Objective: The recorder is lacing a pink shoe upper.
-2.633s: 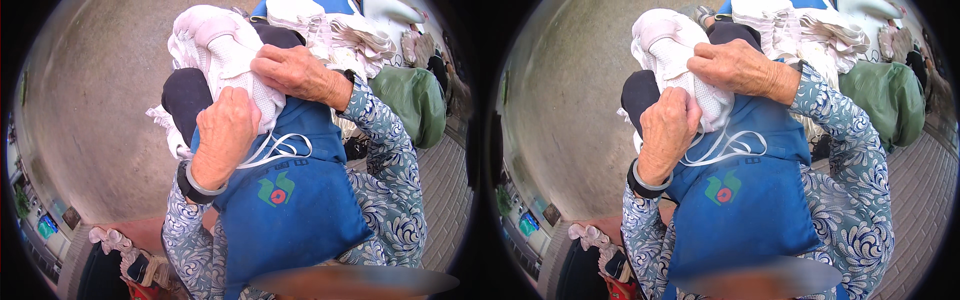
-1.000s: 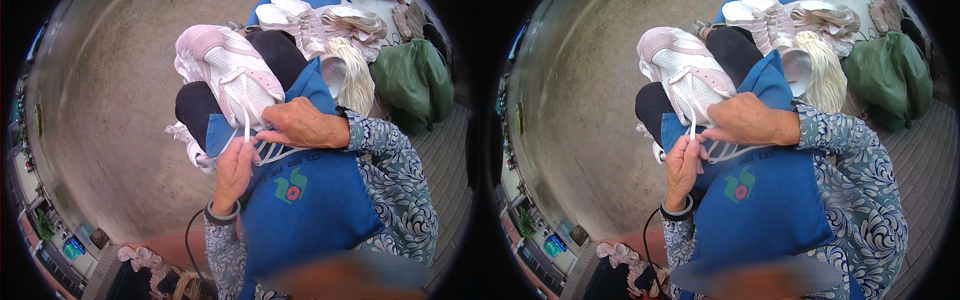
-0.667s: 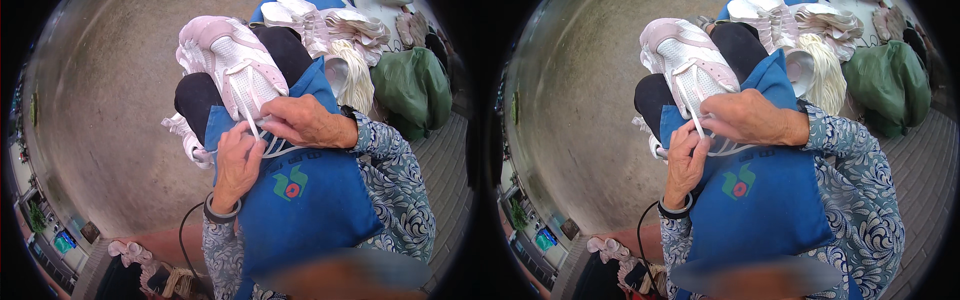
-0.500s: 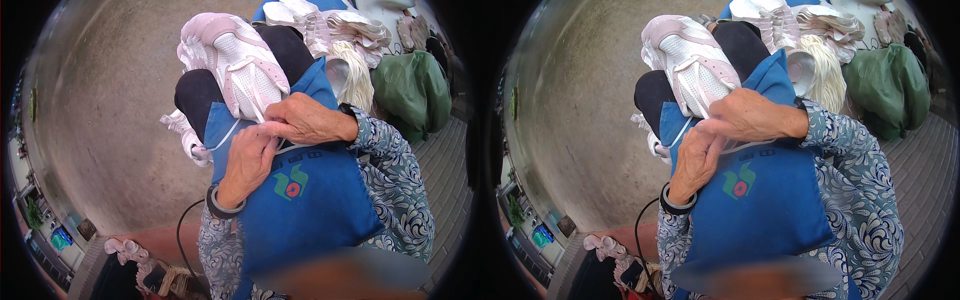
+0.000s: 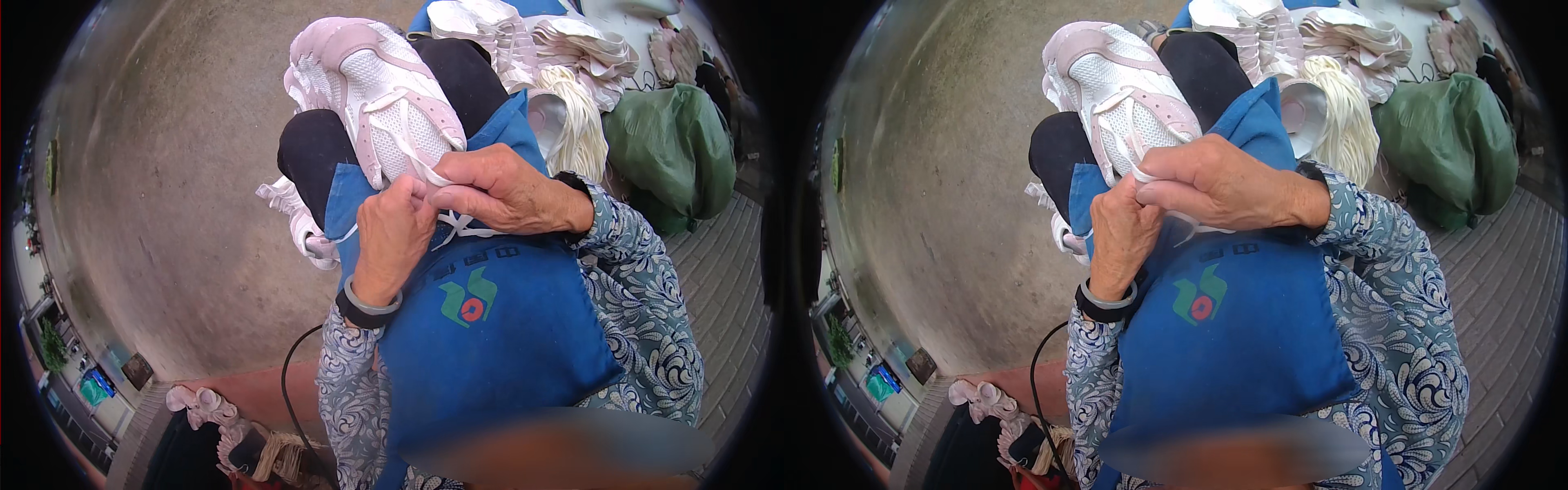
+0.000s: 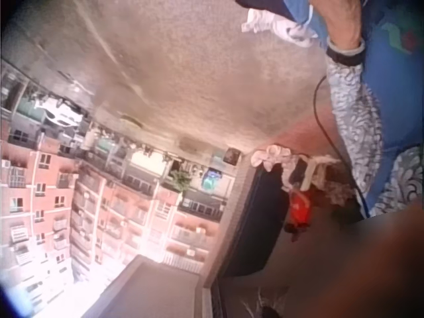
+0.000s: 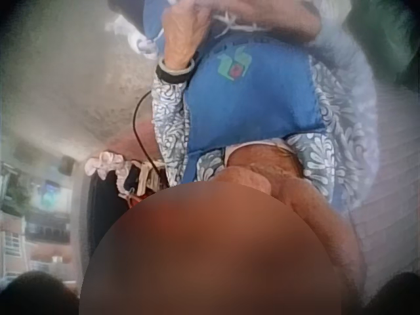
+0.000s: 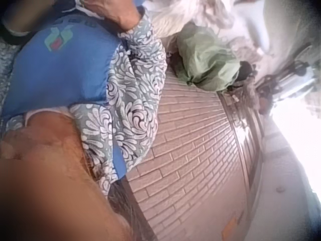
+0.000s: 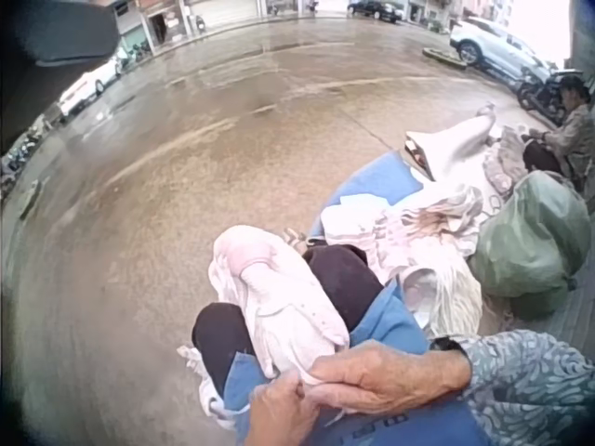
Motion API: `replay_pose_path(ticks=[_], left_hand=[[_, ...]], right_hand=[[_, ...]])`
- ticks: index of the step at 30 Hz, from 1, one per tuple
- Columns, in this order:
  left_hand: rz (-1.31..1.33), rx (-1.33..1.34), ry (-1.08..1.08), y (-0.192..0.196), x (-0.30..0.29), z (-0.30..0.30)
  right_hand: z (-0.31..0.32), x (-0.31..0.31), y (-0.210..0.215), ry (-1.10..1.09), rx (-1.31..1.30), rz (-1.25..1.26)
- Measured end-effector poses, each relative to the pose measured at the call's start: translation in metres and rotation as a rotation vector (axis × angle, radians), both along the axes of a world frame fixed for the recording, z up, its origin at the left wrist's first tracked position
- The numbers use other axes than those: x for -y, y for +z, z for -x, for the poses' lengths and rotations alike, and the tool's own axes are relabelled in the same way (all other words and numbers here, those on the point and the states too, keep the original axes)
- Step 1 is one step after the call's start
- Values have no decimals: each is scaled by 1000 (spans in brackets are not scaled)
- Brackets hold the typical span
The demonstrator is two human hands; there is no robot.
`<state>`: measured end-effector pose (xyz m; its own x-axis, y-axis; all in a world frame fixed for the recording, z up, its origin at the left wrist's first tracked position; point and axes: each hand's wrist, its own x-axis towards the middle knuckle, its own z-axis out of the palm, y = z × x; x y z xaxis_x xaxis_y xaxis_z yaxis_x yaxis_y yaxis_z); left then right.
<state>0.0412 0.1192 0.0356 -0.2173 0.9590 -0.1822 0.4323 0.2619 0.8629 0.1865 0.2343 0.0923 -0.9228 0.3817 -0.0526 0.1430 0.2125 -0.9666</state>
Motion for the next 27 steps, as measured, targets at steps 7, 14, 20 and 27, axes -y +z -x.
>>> replay_pose_path(ticks=[7,14,20,27], left_hand=[[-18,-71,53,0,0,-2],[-29,-367,-9,11,-13,3],[13,-103,101,8,-9,4],[5,478,183,10,9,30]], right_hand=[[-17,-23,-11,-246,79,-426],[-23,-19,-4,-325,153,-641],[-28,-23,-10,-336,192,-607],[-43,-43,-1,-299,86,-615]])
